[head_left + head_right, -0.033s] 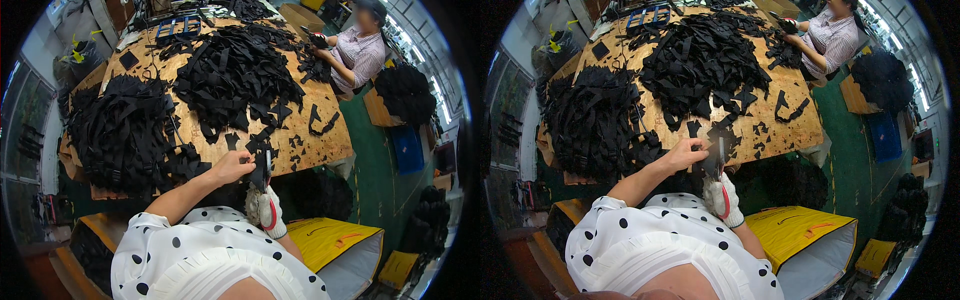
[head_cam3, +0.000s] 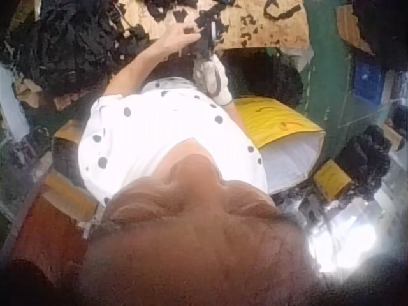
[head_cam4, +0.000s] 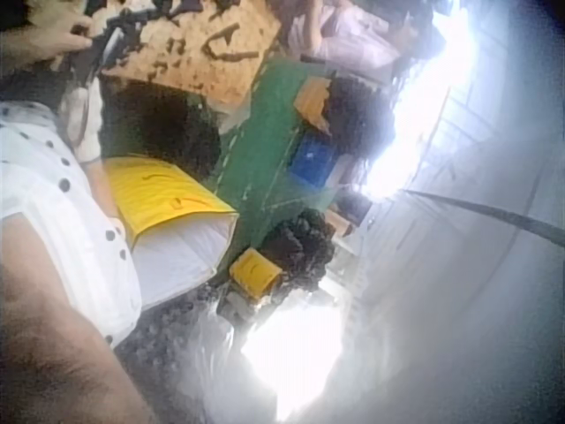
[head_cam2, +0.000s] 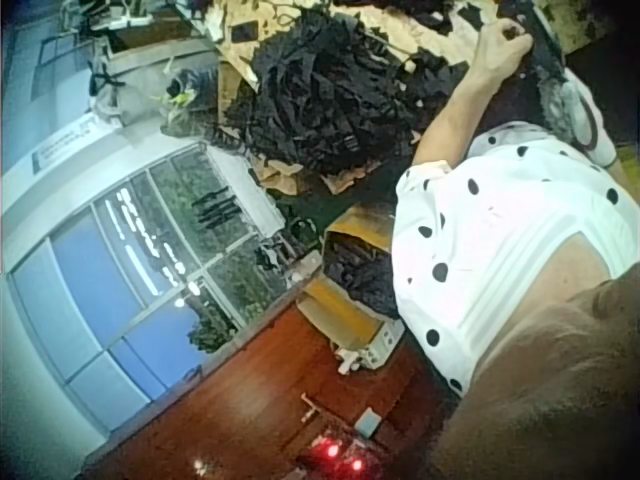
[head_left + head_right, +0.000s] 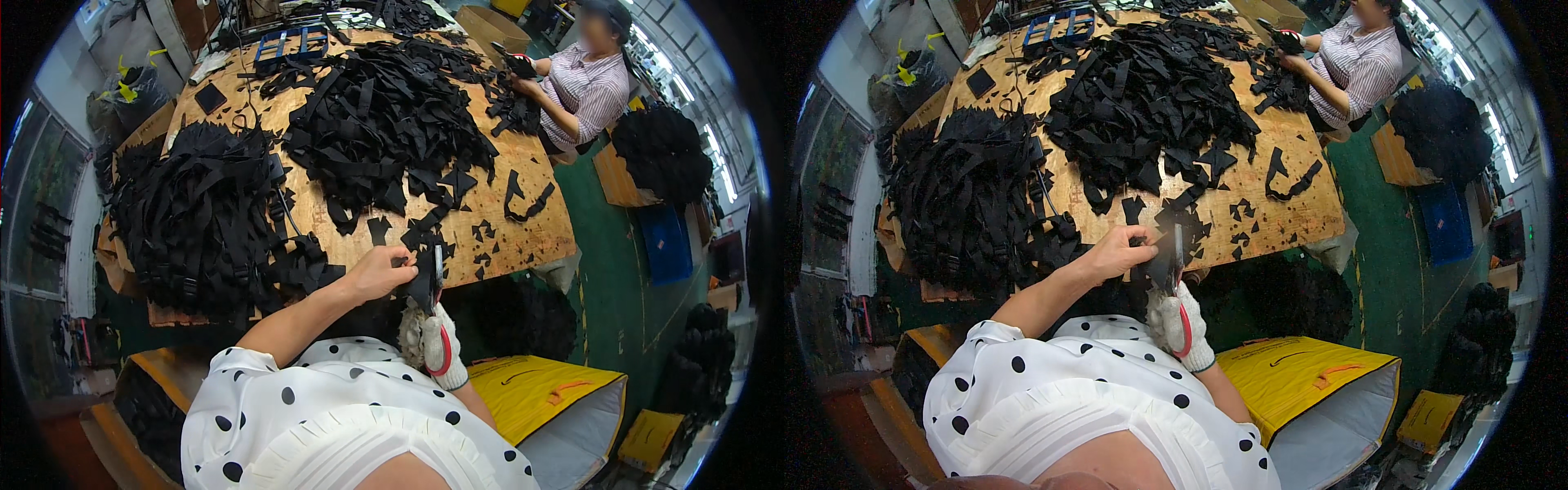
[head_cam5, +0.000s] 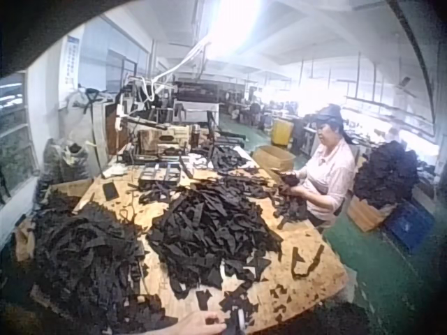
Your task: The person uses shears to cut through several pieces of black material on a wooden table, moving them aside and placing them into a yellow container.
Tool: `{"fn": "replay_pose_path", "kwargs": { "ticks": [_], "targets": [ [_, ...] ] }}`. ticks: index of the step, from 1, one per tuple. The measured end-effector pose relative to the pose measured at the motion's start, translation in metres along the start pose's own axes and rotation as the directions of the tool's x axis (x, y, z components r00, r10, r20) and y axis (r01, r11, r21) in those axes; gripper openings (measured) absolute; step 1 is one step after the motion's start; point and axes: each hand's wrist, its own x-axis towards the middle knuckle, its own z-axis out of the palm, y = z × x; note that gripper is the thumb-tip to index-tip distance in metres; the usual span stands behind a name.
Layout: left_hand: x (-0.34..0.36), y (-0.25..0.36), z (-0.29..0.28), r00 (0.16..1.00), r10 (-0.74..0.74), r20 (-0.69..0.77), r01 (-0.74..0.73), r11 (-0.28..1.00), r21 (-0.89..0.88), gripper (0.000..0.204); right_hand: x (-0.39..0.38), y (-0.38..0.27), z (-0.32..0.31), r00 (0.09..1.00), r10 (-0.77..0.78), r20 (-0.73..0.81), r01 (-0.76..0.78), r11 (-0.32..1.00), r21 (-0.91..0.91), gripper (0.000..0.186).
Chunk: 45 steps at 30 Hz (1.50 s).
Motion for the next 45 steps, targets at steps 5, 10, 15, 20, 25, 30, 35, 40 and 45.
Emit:
{"fn": "replay_pose_path", "kwargs": {
  "ticks": [5,10,15,20,25,30,35,40,45],
  "targets": [
    [-0.003,-0.002,0.004,0.999,-0.045,0.017,0.045,0.999,0.007,0.014,0.004,0.013,-0.008,0.999,-0.034,0.034,0.038,0.994,-0.107,0.062],
    [-0.004,0.001,0.003,0.996,-0.082,0.029,0.082,0.997,0.009,0.012,0.007,0.021,-0.005,0.979,-0.201,-0.038,0.191,0.963,-0.19,0.057],
    [-0.003,-0.002,0.003,0.994,-0.109,0.019,0.109,0.994,-0.002,0.012,0.001,0.018,-0.002,0.999,0.041,-0.007,-0.041,0.999,0.025,0.053],
    [-0.003,-0.005,0.003,0.999,-0.045,0.016,0.044,0.998,0.034,0.011,0.002,0.011,0.001,0.994,0.11,0.001,-0.106,0.951,0.29,0.047],
    [-0.005,-0.01,0.0,0.991,-0.129,0.022,0.131,0.984,-0.118,0.013,0.008,0.024,-0.018,1.0,0.005,0.019,-0.011,0.949,0.316,0.055],
    [-0.005,-0.01,0.006,0.995,-0.082,0.05,0.084,0.995,-0.046,0.015,0.005,0.02,-0.003,0.986,-0.064,-0.156,0.06,0.998,-0.031,0.046],
    [-0.006,-0.023,0.013,1.0,0.031,0.002,-0.03,0.973,0.229,0.024,0.01,0.029,-0.003,0.918,-0.242,-0.314,0.119,0.924,-0.364,0.049],
    [0.0,-0.022,0.026,0.989,0.125,-0.08,-0.114,0.985,0.131,0.024,0.006,0.006,0.016,0.947,-0.2,-0.25,0.004,0.788,-0.616,0.051],
    [0.001,-0.035,0.029,0.982,0.056,-0.182,-0.071,0.995,-0.074,0.025,0.007,0.007,0.02,0.941,-0.296,-0.165,0.158,0.814,-0.559,0.053]
  ]
}}
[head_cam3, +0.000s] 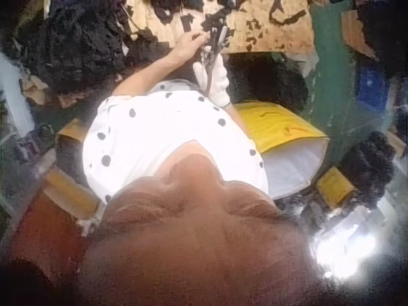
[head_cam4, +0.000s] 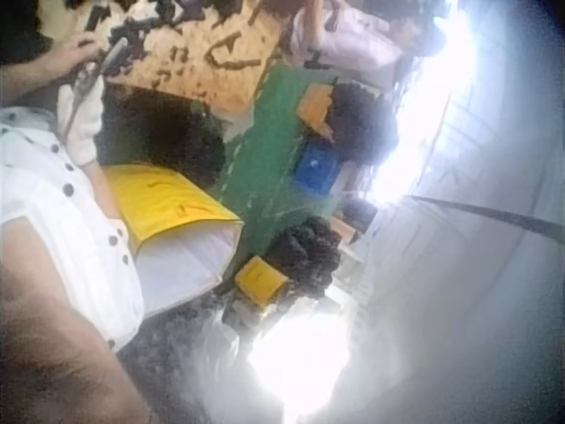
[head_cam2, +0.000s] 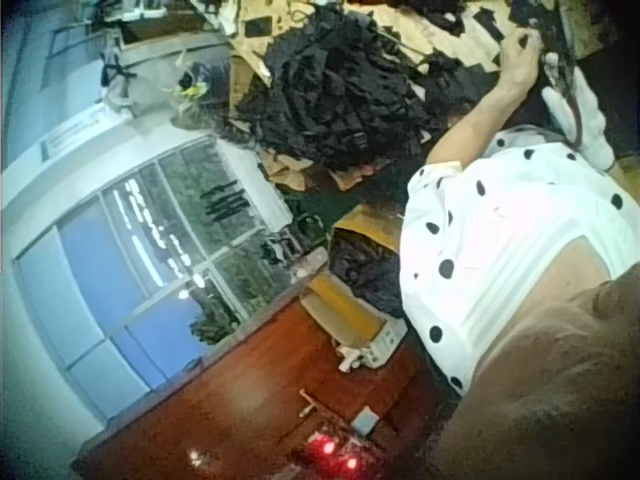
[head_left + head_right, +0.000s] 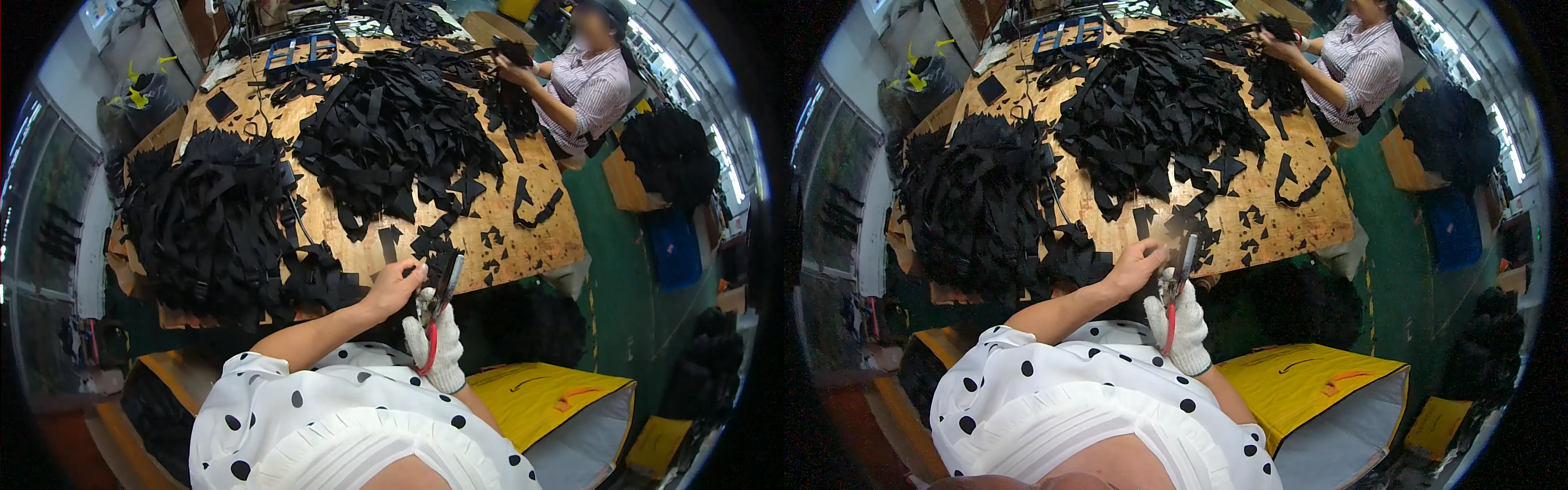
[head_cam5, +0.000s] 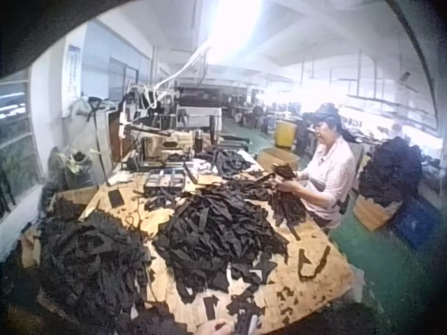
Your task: The person uses shears to cut through several pieces of black material on a wooden table, moving them aside and placing them into a yellow container.
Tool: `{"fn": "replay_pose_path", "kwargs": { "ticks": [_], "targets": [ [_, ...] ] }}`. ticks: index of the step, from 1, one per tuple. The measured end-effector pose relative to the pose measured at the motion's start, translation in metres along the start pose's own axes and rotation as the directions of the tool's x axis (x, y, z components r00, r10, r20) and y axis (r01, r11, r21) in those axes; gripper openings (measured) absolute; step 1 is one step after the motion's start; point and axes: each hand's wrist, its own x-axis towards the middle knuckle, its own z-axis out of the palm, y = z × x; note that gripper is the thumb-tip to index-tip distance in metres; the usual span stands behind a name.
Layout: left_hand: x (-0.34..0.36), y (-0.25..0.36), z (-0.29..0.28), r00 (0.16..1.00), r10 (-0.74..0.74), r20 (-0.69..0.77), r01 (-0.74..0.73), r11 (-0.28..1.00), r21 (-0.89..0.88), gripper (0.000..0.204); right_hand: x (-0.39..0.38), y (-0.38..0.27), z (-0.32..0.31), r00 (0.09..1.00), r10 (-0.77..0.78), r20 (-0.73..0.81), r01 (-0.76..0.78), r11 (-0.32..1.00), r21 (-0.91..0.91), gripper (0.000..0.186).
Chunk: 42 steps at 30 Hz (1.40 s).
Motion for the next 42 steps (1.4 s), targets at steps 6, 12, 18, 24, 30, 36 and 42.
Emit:
{"fn": "replay_pose_path", "kwargs": {
  "ticks": [6,12,18,24,30,36,42],
  "targets": [
    [0.01,0.005,-0.01,0.997,-0.022,-0.079,0.003,0.973,-0.231,0.023,0.001,0.019,0.004,0.999,0.033,-0.004,-0.032,0.989,0.142,0.05],
    [0.098,0.038,-0.051,0.975,0.107,-0.197,0.023,0.827,0.561,0.024,-0.007,0.039,0.0,0.999,0.041,-0.013,-0.038,0.984,0.172,0.047],
    [0.155,0.015,-0.045,0.957,-0.009,-0.289,0.258,0.48,0.839,0.029,-0.012,0.041,0.001,0.995,0.096,-0.014,-0.092,0.981,0.171,0.042],
    [0.152,0.0,-0.043,0.951,0.042,-0.307,0.246,0.5,0.831,0.037,-0.017,0.046,-0.006,0.991,0.134,0.002,-0.132,0.973,0.191,0.04],
    [0.101,0.038,-0.062,0.98,-0.004,-0.199,0.113,0.836,0.537,0.028,-0.013,0.049,-0.011,0.985,0.174,-0.019,-0.161,0.941,0.299,0.039],
    [0.037,0.082,-0.058,0.958,0.282,-0.051,-0.235,0.876,0.422,0.02,0.003,0.022,-0.02,0.989,0.11,0.096,-0.142,0.569,0.81,0.06],
    [0.003,0.086,-0.039,0.983,0.141,0.114,-0.166,0.954,0.251,0.017,0.007,0.008,-0.028,0.949,0.156,0.273,-0.307,0.648,0.697,0.063]
  ]
}}
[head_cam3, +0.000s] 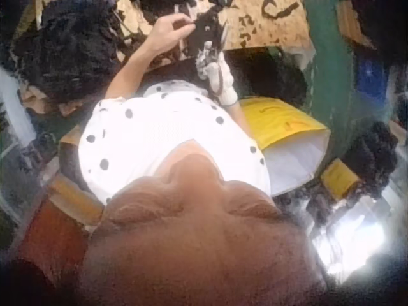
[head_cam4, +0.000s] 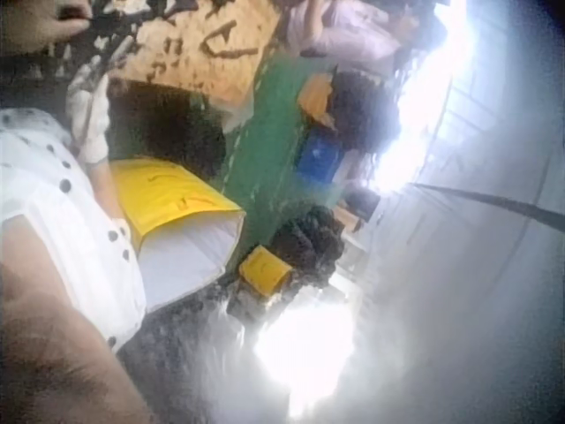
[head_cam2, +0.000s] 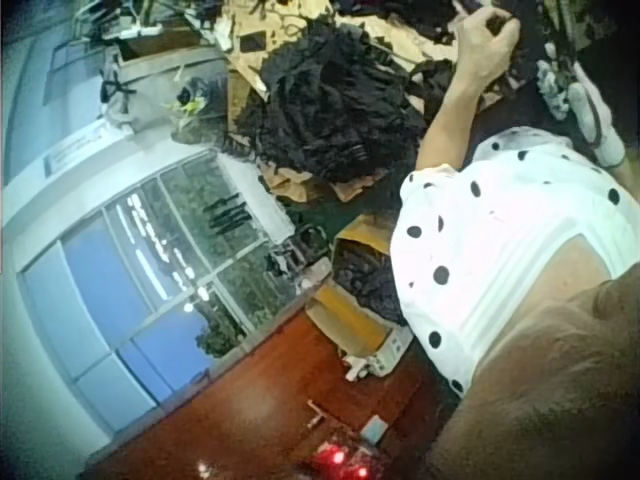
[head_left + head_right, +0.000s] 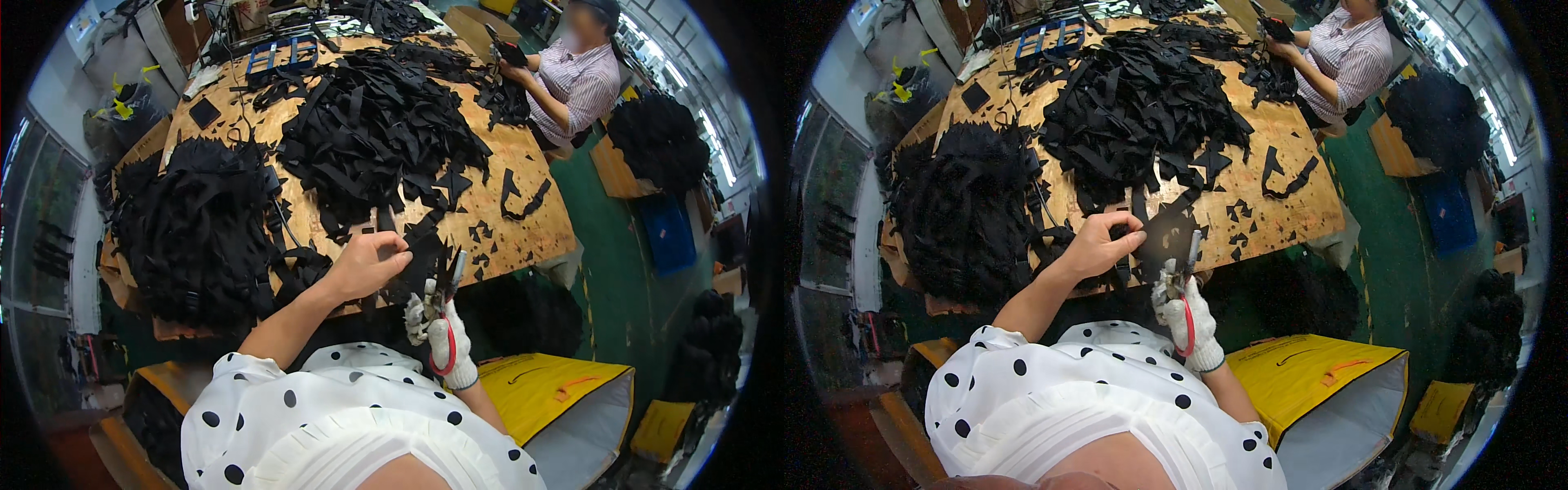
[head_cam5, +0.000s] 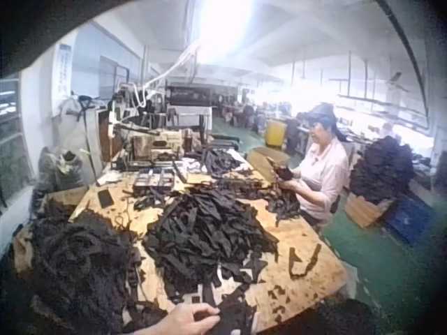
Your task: The person uses shears to cut through several pieces of black material on a wooden table, moving them aside and placing them into a yellow container.
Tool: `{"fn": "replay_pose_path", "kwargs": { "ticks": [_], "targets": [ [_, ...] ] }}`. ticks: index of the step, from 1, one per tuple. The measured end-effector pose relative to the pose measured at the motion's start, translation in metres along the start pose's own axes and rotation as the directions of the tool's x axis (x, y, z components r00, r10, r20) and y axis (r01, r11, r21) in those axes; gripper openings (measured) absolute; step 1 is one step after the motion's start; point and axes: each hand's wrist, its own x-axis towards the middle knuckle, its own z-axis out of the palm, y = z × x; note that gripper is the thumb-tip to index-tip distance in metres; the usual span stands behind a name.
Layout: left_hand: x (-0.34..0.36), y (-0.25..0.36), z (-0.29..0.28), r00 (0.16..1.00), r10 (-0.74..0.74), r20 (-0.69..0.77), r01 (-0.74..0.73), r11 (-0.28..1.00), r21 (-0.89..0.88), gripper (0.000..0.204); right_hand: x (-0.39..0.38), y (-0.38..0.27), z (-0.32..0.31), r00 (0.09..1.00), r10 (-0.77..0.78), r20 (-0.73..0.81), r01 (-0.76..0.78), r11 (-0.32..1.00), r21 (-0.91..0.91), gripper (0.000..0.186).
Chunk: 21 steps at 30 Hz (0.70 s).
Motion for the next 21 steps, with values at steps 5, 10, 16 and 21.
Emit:
{"fn": "replay_pose_path", "kwargs": {
  "ticks": [5,10,16,21],
  "targets": [
    [0.002,-0.022,0.014,0.998,-0.056,0.031,0.058,0.995,-0.075,0.017,-0.002,0.004,-0.003,0.998,-0.062,0.014,0.062,0.895,-0.442,0.059],
    [0.001,-0.028,0.021,0.988,-0.134,0.074,0.144,0.98,-0.138,0.016,-0.001,0.01,-0.008,0.998,0.065,-0.01,-0.061,0.87,-0.49,0.059],
    [-0.001,-0.03,0.027,0.996,-0.055,0.075,0.06,0.996,-0.072,0.016,-0.001,0.012,-0.009,0.998,-0.066,0.013,0.06,0.794,-0.605,0.056],
    [-0.001,-0.03,0.028,0.991,-0.093,0.093,0.1,0.992,-0.077,0.016,-0.005,0.01,-0.009,0.996,0.085,0.025,-0.063,0.88,-0.471,0.066]
  ]
}}
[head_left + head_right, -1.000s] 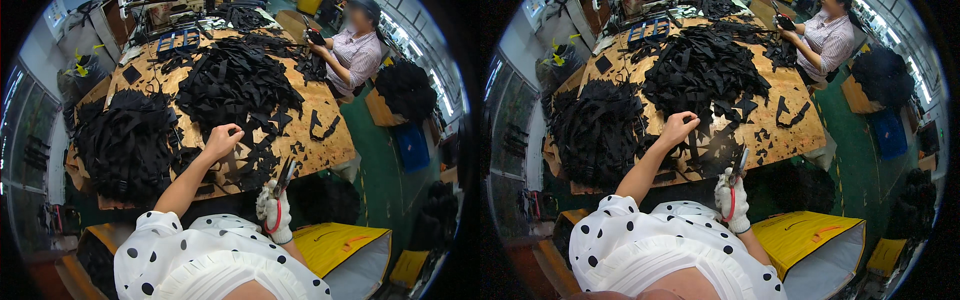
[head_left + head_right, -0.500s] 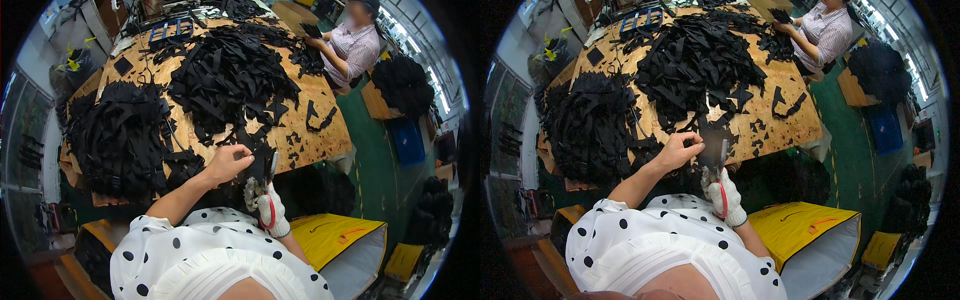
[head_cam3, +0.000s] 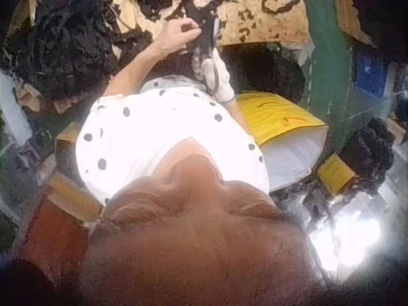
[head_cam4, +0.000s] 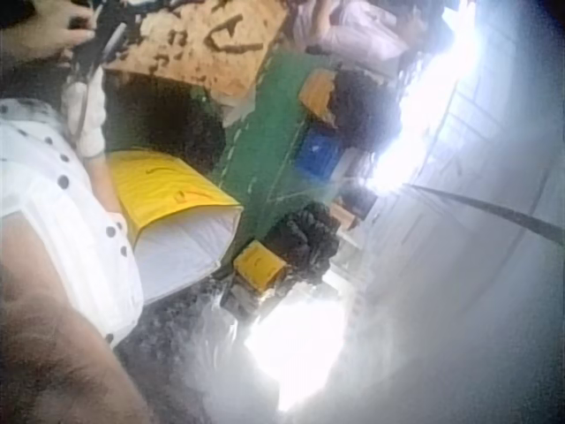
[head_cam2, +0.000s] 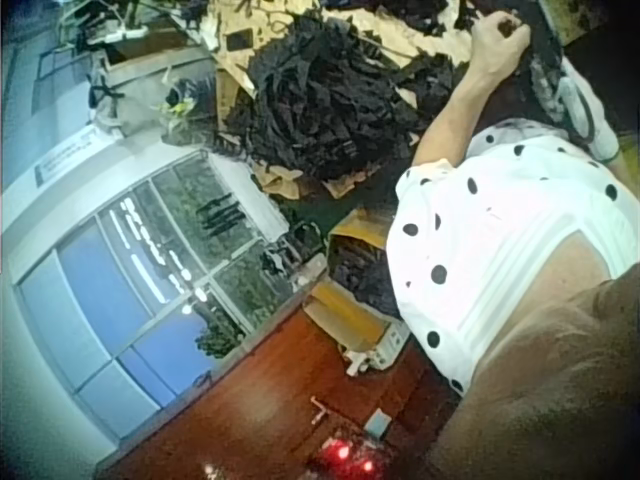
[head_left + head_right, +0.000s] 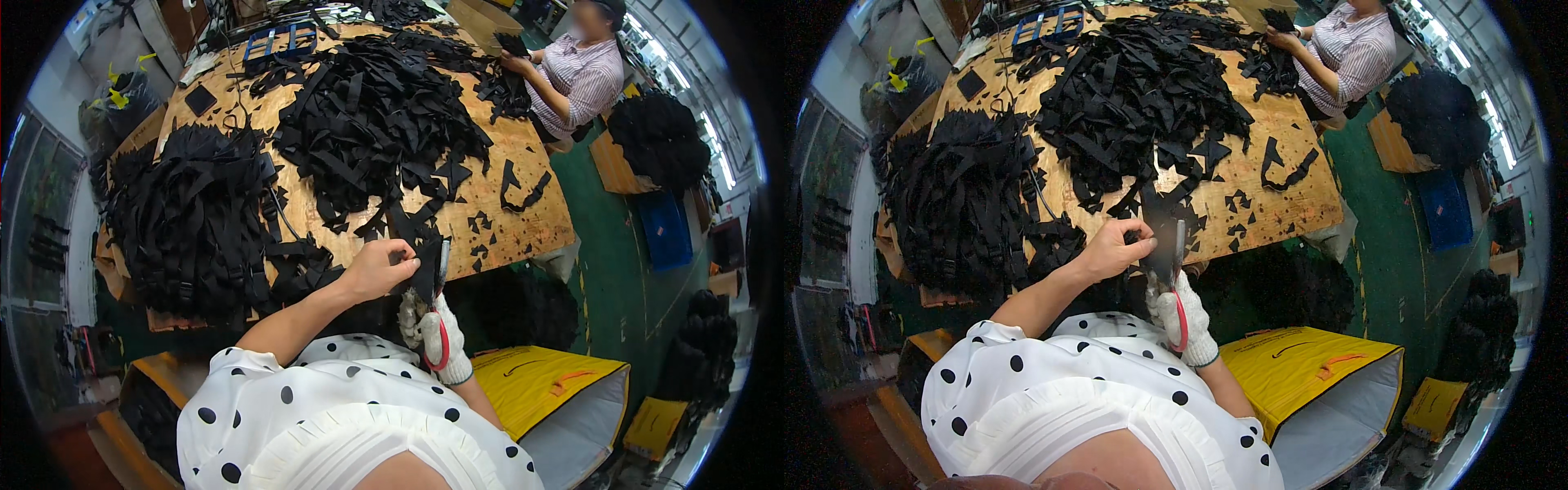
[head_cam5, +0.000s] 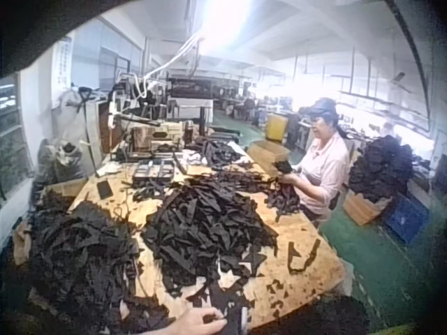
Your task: The person uses shears to cut through several pieces of black material on a wooden table, moving them aside and placing them into a yellow container.
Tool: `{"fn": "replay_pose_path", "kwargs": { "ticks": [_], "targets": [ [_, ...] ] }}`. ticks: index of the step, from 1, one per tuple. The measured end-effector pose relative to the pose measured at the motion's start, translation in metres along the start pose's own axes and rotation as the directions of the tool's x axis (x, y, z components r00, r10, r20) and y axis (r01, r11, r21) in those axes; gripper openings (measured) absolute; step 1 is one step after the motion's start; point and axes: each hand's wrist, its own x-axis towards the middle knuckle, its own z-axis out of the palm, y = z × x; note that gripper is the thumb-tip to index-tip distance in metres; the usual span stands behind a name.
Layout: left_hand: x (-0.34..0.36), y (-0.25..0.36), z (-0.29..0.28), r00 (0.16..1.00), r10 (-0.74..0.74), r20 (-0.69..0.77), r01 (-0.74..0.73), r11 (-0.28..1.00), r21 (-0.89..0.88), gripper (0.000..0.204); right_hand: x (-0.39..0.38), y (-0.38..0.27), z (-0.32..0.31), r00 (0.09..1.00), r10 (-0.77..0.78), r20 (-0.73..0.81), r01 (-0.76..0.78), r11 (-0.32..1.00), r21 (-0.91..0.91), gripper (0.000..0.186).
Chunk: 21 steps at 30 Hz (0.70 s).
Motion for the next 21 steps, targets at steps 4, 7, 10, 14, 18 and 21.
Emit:
{"fn": "replay_pose_path", "kwargs": {
  "ticks": [4,7,10,14,18,21],
  "targets": [
    [0.001,-0.004,0.0,0.999,0.038,-0.025,-0.037,0.999,0.035,0.016,-0.001,-0.017,0.006,1.0,-0.002,-0.017,0.002,1.0,0.006,0.066],
    [0.001,-0.001,-0.001,0.999,-0.015,-0.038,0.014,1.0,-0.016,0.015,-0.001,0.005,0.007,0.976,-0.205,-0.079,0.204,0.979,-0.014,0.049],
    [0.002,-0.004,-0.001,0.999,-0.003,-0.043,0.001,0.999,-0.033,0.014,-0.004,0.011,0.008,0.999,-0.032,-0.032,0.039,0.967,0.251,0.051],
    [0.001,-0.009,0.001,1.0,0.001,-0.018,-0.001,1.0,0.014,0.013,0.003,0.011,0.008,0.966,-0.234,-0.111,0.232,0.972,-0.037,0.052],
    [0.001,-0.017,0.004,0.997,0.068,-0.037,-0.068,0.998,0.018,0.021,0.002,0.003,0.007,0.971,-0.215,-0.102,0.208,0.975,-0.075,0.047],
    [0.002,-0.017,0.003,0.999,0.004,-0.041,-0.006,0.999,-0.044,0.022,-0.004,-0.001,0.01,1.0,0.012,-0.029,-0.004,0.97,0.243,0.045]
  ]
}}
